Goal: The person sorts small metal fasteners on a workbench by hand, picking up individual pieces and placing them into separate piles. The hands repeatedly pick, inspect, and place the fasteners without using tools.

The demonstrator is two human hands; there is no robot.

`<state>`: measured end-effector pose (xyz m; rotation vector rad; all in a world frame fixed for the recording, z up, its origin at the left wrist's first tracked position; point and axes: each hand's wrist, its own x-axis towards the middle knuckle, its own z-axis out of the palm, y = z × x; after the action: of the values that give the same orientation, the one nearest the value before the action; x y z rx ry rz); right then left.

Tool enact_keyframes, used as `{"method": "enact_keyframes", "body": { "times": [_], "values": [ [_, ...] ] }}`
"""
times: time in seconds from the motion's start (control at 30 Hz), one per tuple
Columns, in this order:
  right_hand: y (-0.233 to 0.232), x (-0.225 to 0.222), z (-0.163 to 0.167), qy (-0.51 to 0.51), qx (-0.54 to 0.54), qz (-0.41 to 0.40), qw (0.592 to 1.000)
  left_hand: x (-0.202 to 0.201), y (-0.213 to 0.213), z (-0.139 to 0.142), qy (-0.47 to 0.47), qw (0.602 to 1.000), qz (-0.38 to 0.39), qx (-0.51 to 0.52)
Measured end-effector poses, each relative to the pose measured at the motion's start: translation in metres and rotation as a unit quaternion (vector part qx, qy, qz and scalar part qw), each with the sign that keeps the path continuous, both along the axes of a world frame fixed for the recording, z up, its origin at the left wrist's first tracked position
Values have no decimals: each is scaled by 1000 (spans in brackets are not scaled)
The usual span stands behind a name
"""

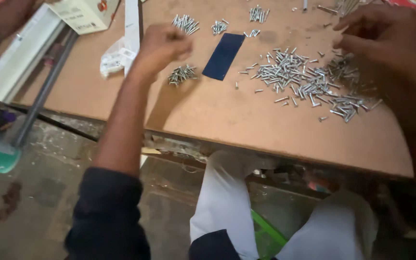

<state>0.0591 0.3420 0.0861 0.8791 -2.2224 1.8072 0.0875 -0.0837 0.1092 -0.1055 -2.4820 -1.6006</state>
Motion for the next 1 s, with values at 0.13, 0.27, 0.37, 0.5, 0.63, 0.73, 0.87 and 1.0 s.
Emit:
{"method": "enact_keyframes", "body": {
  "times": [0.13, 0.27, 0.37, 0.5, 0.63, 0.73, 0.87, 1.0],
  "values": [
    [17, -5, -8, 10, 51, -17, 999, 52, 9, 6, -35, 979, 80, -185],
    [33, -11, -23, 39, 59, -28, 997, 70, 32, 2, -4, 966, 95, -242],
    [41, -21, -32, 74, 68, 9, 995, 69, 45, 0, -45, 967, 80, -238],
    [50, -32, -42, 34, 34, 35, 998, 62, 56, 0, -26, 931, 102, -350],
    [50, -34, -44, 47, 32, 42, 998, 59, 57, -1, 8, 913, 70, -402],
    [44, -25, -36, 51, 45, 30, 997, 58, 51, -4, 19, 909, 58, -411],
    [35, -3, -18, -48, 17, -7, 999, 58, 42, -8, -6, 922, 57, -383],
    [26, 5, -10, -28, -19, -2, 999, 53, 43, -6, 53, 923, 43, -379]
  ]
}}
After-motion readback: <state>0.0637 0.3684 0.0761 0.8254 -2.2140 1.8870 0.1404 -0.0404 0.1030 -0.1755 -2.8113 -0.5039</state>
